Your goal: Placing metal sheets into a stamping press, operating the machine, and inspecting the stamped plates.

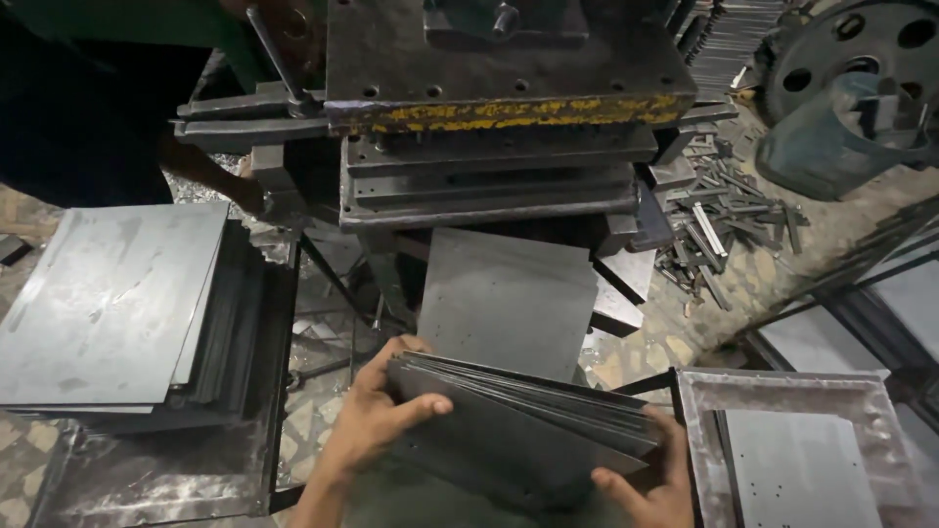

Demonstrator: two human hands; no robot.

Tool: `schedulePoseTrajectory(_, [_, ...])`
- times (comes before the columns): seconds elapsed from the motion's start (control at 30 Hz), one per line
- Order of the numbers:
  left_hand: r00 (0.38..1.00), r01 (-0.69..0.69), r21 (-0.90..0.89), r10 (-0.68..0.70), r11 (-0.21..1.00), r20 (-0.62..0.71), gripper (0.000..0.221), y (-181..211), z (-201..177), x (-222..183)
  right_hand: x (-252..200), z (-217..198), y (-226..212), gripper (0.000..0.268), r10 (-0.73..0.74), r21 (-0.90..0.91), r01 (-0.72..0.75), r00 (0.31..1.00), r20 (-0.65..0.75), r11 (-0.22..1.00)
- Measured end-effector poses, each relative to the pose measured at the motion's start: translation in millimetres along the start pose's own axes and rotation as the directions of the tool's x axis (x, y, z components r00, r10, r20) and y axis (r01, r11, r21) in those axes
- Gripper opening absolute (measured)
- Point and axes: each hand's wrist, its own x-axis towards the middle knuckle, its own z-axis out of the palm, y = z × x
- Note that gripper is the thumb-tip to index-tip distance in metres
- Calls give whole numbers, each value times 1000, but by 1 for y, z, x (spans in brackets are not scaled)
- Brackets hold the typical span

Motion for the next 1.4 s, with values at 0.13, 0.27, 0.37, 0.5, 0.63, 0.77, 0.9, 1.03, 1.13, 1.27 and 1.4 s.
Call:
schedulePoseTrajectory(0.13, [980, 199, -42, -200, 979, -14, 42, -2, 5, 5, 6, 10, -1, 98, 37, -18, -37, 999, 7, 999])
schedulePoseTrajectory(0.27, [982, 170, 47, -165, 984, -91, 36, -10, 9, 2, 11, 20, 22, 70, -118, -196, 118, 993, 17, 973])
schedulePoseTrajectory(0.37, [982, 140, -44, -144, 989, -123, 32, -22, 9, 1, 12, 32, 23, 50, 54, -203, -71, 995, -88, 977])
schedulePoseTrajectory(0.5, [970, 102, -181, -138, 978, -200, 28, -3, 12, 15, 27, 60, -70, 36, 242, -210, -273, 956, -164, 939])
schedulePoseTrajectory(0.63, [983, -49, -212, 10, 976, -181, 32, 39, 6, 37, 56, 37, -61, 32, 1, -254, -17, 998, -65, 967])
schedulePoseTrajectory(0.77, [876, -430, -423, 482, 798, 19, 44, 58, 1, 75, 94, 59, -128, 28, -533, 112, 521, 825, 189, 846])
schedulePoseTrajectory(0.9, [830, -545, -150, 556, 825, 46, 70, 48, 2, 95, 120, 68, -111, 40, -704, -68, 743, 656, 273, 666])
schedulePoseTrajectory(1.03, [840, -539, -102, 543, 836, 9, 97, 17, 8, 91, 124, 95, -77, 65, -667, -141, 685, 728, 154, 715])
schedulePoseTrajectory(1.13, [882, -470, -211, 463, 857, -82, 114, 25, 11, 81, 117, 111, -90, 96, -694, 56, 692, 717, 57, 720])
schedulePoseTrajectory(1.27, [882, -471, -149, 463, 869, -87, 85, 20, 6, 81, 117, 104, -82, 110, -702, -45, 705, 709, 62, 708])
schedulePoseTrajectory(1.4, [909, -412, -157, 417, 897, -4, 31, -25, -13, 75, 123, 74, -56, 75, -615, -432, 629, 765, 192, 647])
